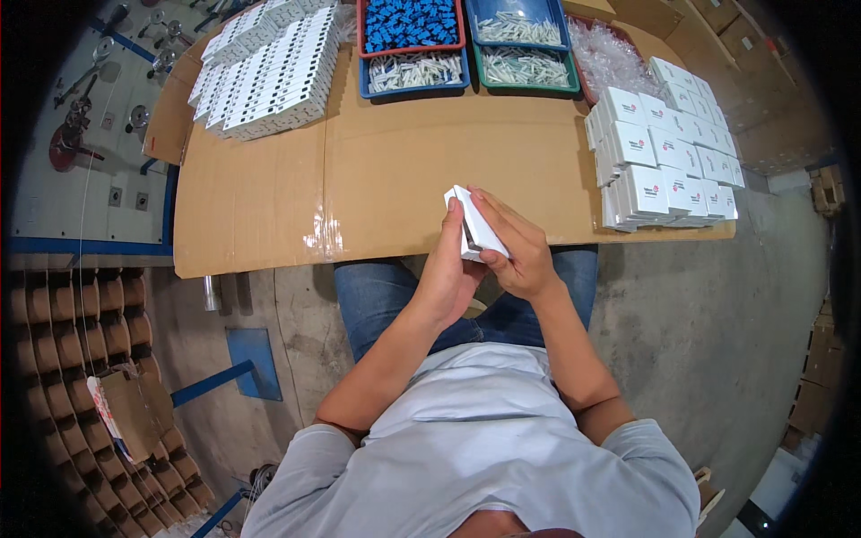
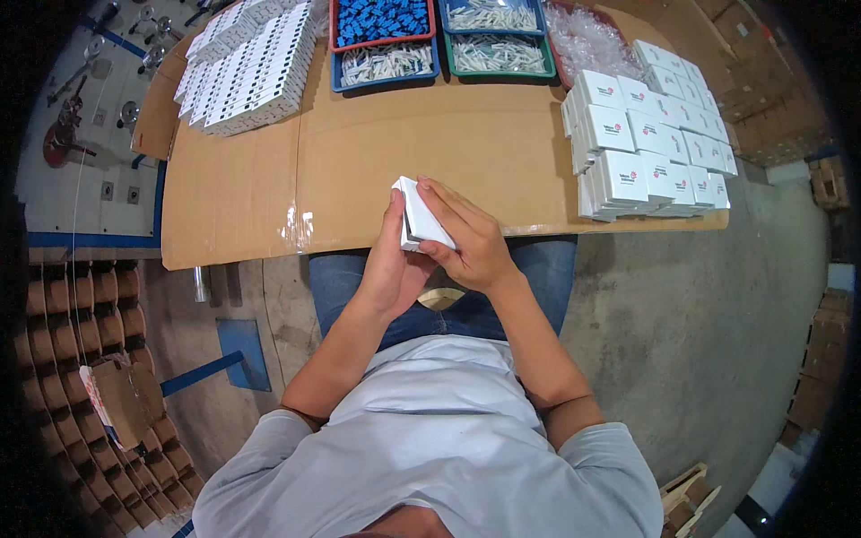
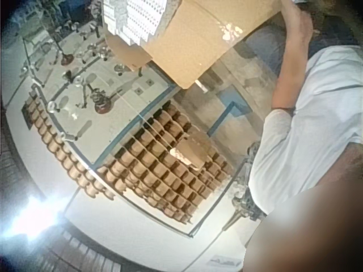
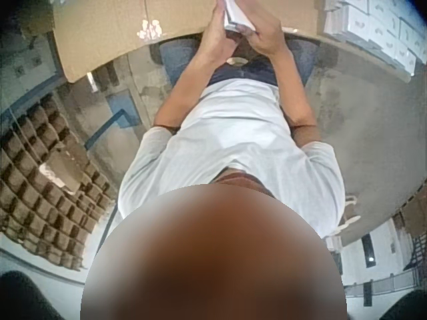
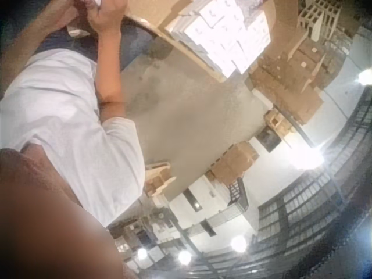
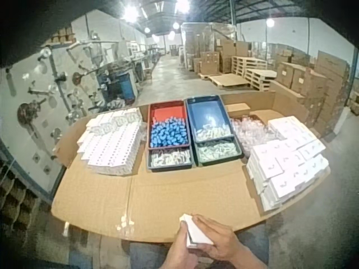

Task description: Assembling small electronic modules into white cardboard boxes and packing them with components.

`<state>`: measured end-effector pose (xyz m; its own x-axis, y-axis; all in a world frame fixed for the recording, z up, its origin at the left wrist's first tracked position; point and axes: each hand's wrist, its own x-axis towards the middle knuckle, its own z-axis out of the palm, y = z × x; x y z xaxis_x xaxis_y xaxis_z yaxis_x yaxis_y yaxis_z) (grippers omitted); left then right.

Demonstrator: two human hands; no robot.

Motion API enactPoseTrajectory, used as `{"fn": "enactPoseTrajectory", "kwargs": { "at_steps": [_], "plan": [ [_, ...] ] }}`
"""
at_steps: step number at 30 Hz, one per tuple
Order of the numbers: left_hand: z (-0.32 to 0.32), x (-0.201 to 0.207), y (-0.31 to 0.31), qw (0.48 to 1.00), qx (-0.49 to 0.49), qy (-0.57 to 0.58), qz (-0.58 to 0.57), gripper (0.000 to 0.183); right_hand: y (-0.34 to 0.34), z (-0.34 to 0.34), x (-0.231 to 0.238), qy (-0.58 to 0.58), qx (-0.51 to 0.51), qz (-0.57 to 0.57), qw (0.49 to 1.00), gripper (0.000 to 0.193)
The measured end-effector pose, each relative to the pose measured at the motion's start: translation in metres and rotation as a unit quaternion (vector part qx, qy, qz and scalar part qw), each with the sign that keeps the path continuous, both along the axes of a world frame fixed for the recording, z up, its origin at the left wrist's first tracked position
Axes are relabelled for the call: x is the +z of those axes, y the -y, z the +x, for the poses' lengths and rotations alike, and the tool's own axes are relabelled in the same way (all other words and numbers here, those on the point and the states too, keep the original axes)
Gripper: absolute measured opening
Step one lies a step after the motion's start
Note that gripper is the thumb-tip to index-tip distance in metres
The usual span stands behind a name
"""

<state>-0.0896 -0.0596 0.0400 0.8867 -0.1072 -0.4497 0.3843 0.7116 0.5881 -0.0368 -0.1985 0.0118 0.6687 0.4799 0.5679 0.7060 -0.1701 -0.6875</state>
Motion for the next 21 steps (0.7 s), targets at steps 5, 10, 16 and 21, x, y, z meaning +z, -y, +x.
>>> {"fn": "enactPoseTrajectory", "kwargs": {
  "at_steps": [5,10,16,21],
  "plan": [
    [-0.0005,0.0032,-0.0007,1.0,-0.004,-0.028,0.0,0.057,0.0006,-0.0031,-0.0024,-0.021,-0.003,-0.026,0.999,0.066],
    [-0.0011,0.0027,-0.0034,0.999,-0.01,-0.029,-0.008,0.056,-0.0016,-0.0076,-0.0008,-0.071,0.0,-0.014,0.997,0.058],
    [0.0013,-0.0017,-0.0075,0.999,-0.023,-0.03,-0.007,0.054,-0.0019,-0.0055,-0.0025,-0.127,0.01,0.015,0.992,0.048],
    [0.004,-0.0043,-0.0071,1.0,-0.014,-0.027,0.001,0.053,-0.0049,-0.0048,-0.0067,-0.139,0.012,0.035,0.99,0.049]
  ]
}}
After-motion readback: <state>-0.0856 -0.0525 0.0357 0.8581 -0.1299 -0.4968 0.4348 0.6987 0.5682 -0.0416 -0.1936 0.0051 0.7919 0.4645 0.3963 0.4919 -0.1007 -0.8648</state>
